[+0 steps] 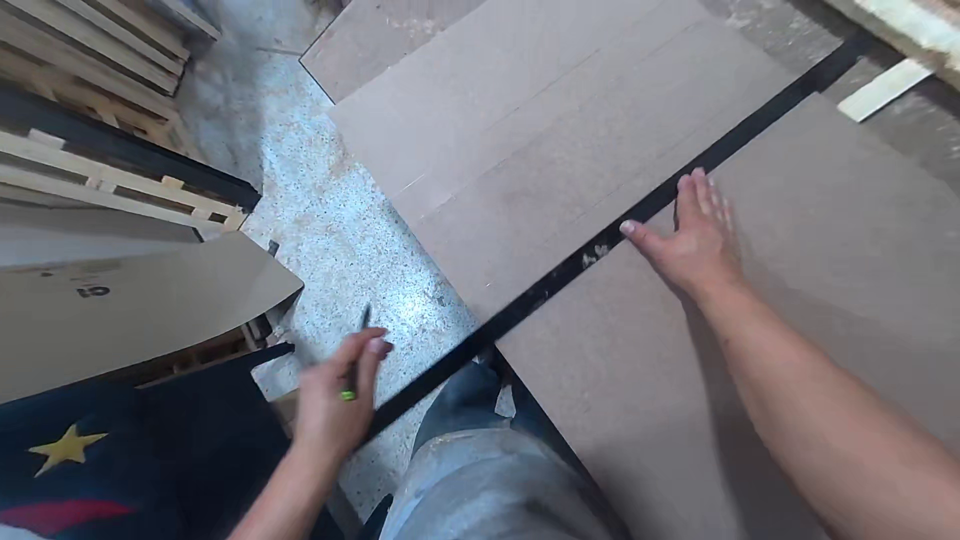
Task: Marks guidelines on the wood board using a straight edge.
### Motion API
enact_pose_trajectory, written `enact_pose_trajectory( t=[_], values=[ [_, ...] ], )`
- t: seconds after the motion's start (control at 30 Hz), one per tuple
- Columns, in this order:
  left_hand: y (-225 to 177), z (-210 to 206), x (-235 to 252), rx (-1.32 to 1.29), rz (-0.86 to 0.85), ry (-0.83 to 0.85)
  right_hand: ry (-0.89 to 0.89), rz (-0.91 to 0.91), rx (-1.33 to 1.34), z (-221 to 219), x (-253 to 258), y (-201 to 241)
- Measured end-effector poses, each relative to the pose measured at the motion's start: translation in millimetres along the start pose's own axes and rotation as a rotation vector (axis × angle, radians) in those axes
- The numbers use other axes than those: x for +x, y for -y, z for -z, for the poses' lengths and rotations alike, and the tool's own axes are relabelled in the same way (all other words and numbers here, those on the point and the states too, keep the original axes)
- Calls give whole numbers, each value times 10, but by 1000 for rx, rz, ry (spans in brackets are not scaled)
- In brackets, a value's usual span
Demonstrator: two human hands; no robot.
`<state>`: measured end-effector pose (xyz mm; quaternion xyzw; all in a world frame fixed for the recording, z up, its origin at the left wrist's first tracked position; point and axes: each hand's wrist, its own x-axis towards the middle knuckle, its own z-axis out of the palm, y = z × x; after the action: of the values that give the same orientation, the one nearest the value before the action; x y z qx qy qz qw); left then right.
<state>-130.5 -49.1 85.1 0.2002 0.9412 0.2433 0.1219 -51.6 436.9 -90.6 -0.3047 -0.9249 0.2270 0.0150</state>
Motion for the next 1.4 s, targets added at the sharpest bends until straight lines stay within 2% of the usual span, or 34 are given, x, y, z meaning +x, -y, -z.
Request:
enact_pose_trajectory(
  t=[0.13, 0.2, 0.3, 0.43, 0.53, 0.67, 0.77, 0.87, 0.93, 1.03, 1.13, 1.4],
  values=[
    [-14, -747, -133, -88, 13, 364, -9, -7, -22, 41, -875, -185],
    [-102, -1017, -284, -160, -16, 484, 14, -44, -34, 74, -1267, -327],
    [-307, -1194, -591, -205, -31, 574, -1, -100, -33, 134, -1721, -531],
    [-517, -1223, -923, -188, -52, 560, -56, -119, -29, 166, -1962, -686],
    [-619, -1248, -1102, -143, -48, 542, -56, -100, -42, 158, -1935, -720],
    [-659, -1431, -1380, -68, -76, 341, -48, -88, 29, 178, -1920, -707],
    [-693, -1570, -1436, -26, -128, 220, -143, -112, 97, 285, -1731, -876],
    [-680, -1540, -1474, -20, -138, 245, -156, -172, 25, 318, -1376, -1160],
    [-722, -1496, -1488, -43, -121, 285, -119, -146, -27, 334, -1164, -1308],
    [-862, -1626, -1407, -47, -126, 230, -68, -142, -38, 410, -929, -1425],
    [-1051, -1788, -1254, 7, -110, 114, -105, -148, -26, 433, -841, -1513],
    [-1080, -1821, -1256, -9, 19, 171, -79, -162, -17, 441, -878, -1422]
  ],
)
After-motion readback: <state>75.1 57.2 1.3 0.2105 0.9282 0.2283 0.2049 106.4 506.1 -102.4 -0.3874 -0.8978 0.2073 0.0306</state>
